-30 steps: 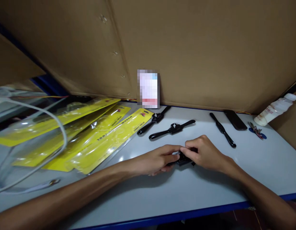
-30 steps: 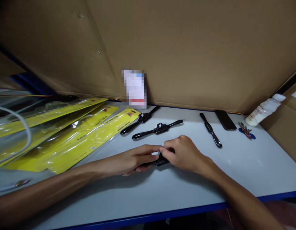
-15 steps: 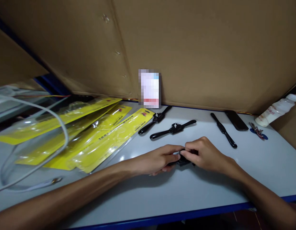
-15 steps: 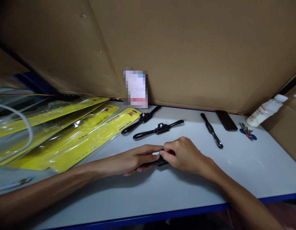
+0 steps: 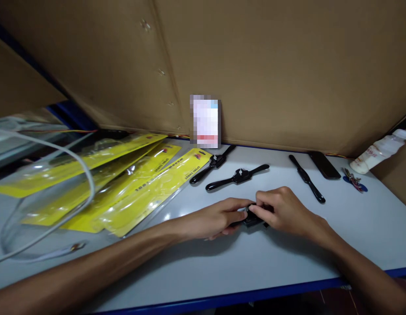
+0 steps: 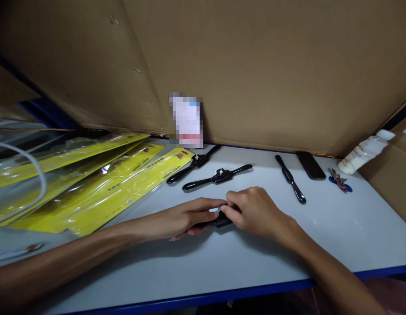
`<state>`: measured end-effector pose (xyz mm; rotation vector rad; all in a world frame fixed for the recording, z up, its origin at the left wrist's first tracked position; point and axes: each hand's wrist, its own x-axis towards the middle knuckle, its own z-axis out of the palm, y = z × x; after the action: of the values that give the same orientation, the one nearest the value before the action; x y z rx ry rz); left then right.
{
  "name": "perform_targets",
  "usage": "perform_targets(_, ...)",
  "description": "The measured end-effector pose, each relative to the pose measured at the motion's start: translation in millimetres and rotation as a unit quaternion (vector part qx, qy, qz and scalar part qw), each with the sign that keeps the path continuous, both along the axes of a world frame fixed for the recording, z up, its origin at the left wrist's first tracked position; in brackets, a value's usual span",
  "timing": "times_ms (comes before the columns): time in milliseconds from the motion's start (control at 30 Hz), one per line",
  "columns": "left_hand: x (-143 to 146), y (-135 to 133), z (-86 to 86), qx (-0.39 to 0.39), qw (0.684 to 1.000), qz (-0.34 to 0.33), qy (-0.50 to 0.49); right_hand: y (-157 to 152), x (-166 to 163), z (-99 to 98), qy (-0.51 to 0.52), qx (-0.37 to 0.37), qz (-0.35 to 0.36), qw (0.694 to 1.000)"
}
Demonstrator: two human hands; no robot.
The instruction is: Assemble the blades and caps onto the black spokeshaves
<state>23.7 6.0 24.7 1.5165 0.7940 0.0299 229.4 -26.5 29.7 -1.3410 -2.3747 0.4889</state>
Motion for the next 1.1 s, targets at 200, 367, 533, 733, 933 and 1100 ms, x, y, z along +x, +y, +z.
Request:
perform_targets(200, -0.5, 0.1, -0.3, 0.005, 1.0, -0.006, 0.005, 1.6, 2.3, 4.0, 0.062, -0.041, -0.008, 0.997)
perform_targets(367, -0.6, 0.7, -2.0, -0.001, 1.0, 0.002, 0.015, 3.4, 15.5, 15.5, 0.078, -0.08, 0.049, 0.993)
perform_targets(533, -1.4, 0.4, -0.1, -0.001, 1.0, -0.01, 0.003, -0.1, 5.1, 5.4, -0.009, -0.021, 0.015, 1.0)
perform_targets(733, -1.2, 0.7, -0.3, 0.005, 1.0, -0.016, -0.003, 0.6, 2.7, 6.2, 0.065, -0.066, 0.008, 0.996)
perform_targets(933, -0.7, 0.3, -1.6, -0.007, 1.0, -0.002, 0.014, 5.8, 18.0, 14.9, 0.08, -0.101, 0.052, 0.99)
perform_targets(1100, -1.0, 0.6, -1.1, 0.005, 1.0, -0.009, -0.003, 1.1, 3.6, 2.0, 0.0, -0.01, 0.004, 1.0)
